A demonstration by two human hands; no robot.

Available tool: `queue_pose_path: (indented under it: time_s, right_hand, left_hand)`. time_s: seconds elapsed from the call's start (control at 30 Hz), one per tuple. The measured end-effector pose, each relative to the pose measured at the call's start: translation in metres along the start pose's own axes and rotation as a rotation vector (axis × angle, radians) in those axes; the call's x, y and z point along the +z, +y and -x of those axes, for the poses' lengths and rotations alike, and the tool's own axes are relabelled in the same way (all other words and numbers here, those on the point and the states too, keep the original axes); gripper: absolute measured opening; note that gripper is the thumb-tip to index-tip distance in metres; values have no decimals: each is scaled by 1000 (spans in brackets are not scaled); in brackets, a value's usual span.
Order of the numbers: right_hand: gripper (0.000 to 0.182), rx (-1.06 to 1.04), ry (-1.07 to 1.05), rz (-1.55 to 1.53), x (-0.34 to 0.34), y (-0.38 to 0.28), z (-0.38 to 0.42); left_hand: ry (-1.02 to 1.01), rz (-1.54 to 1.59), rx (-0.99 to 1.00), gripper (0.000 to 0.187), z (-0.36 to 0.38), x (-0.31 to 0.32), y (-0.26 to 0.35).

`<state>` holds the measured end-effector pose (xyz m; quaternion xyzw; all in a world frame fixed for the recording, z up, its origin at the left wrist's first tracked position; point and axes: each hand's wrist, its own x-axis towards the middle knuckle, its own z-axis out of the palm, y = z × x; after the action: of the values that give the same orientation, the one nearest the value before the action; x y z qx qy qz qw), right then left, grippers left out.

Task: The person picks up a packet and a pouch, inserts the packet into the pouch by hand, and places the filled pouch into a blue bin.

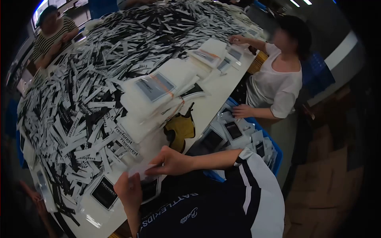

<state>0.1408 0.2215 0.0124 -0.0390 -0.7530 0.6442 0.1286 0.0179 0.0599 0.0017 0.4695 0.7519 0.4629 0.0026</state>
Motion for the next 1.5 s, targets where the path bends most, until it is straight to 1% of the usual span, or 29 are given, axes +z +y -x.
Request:
queue_pose_path:
  time_s: [0.07, 0.13, 0.2, 0.23, 0.27, 0.33, 0.37, 0.43, 0.47, 0.53, 0.6, 0.63, 0.67, 0.7, 0.77, 0.83, 0.87, 0.93, 0.97, 1.03, 1.1, 1.17, 1.23, 1.3, 1.33, 1.37, 1.4, 1.43, 1.5]
  right_hand:
    - [18, -50, 79, 157, 1, -2, 6]
    - [17, -40, -48, 265, -20, -18, 10]
    - [18, 32, -184, 426, -51, -41, 16]
    - [17, 168, -347, 570, -67, -53, 19]
    - [19, 304, -506, 725, -79, -64, 19]
    - [33, 537, -787, 1058, -76, -74, 19]
    - [33, 507, -812, 1074, -73, -79, 8]
    - [45, 419, -829, 901, -67, -86, -16]
    - [44, 246, -742, 905, -61, -83, -33]
    - [34, -93, -609, 991, -49, -78, -82]
    - [22, -137, -485, 1077, -35, -48, -148]
    - [17, -170, -420, 1122, -30, -31, -181]
    - [20, -106, -372, 1236, -24, -13, -215]
    - [24, -36, -325, 1343, -18, 4, -242]
    - [32, 98, -332, 1281, -17, 25, -277]
    - [33, 98, -430, 1378, -18, 45, -301]
    - [31, 104, -439, 1385, -16, 52, -313]
    - [27, 212, -441, 1429, -12, 40, -324]
    - [24, 188, -337, 1400, -17, 36, -320]
    - [24, 274, -345, 1346, -29, 24, -322]
    - [22, 202, -222, 1389, -39, 15, -320]
    - [19, -39, -216, 1252, -50, 16, -314]
    - [18, -238, -101, 951, -31, -29, -261]
    - [16, -43, -110, 470, -14, -55, -199]
    - [14, -22, -81, 227, -9, -46, -166]
    - [13, -4, -46, -11, -1, -39, -138]
    - [12, -43, 91, 6, 11, -23, -115]
    - [13, -82, 226, 25, 21, -1, -96]
    - [12, 13, 295, -10, 38, 35, -73]
  left_hand:
    - [12, 18, 68, 14, 1, 11, -1]
    - [-214, 218, -16, 19, 0, 13, -7]
    - [-273, 394, -21, 23, -8, 8, 14]
    - [-277, 539, -136, 26, -8, 3, 15]
    - [-239, 515, -133, 26, -6, -2, 6]
    - [-151, 174, -95, 26, 9, -11, -17]
    - [-100, 139, -93, 25, 15, -17, -23]
    - [-38, 78, -140, 25, 27, -25, -34]
    - [-10, 33, -174, 25, 33, -27, -39]
    - [49, -22, -158, 27, 44, -22, -51]
    - [94, -80, -132, 28, 47, -22, -57]
    - [59, -129, -91, 30, 46, -22, -56]
    - [19, -176, -54, 32, 46, -22, -56]
    - [-1, -154, -84, 36, 47, -20, -59]
    - [-10, -195, -92, 39, 45, -20, -56]
    - [-17, -231, -87, 42, 42, -20, -53]
    - [-23, -267, -81, 46, 40, -20, -51]
    - [-28, -302, -83, 51, 40, -20, -54]
    - [-39, -299, -103, 52, 41, -18, -58]
    - [-54, -291, -133, 54, 44, -18, -61]
    - [-75, -272, -108, 52, 44, -21, -65]
    - [-67, -211, -132, 51, 41, -26, -64]
    - [-55, -163, -143, 46, 40, -30, -62]
    - [17, -96, -219, 35, 40, -32, -57]
    - [77, -39, -225, 26, 44, -30, -63]
    - [160, 4, -263, 24, 42, -31, -61]
    - [247, 48, -301, 23, 40, -31, -59]
    - [298, -74, -263, 21, 43, -31, -67]
    - [264, 75, -453, 18, 41, -42, -58]
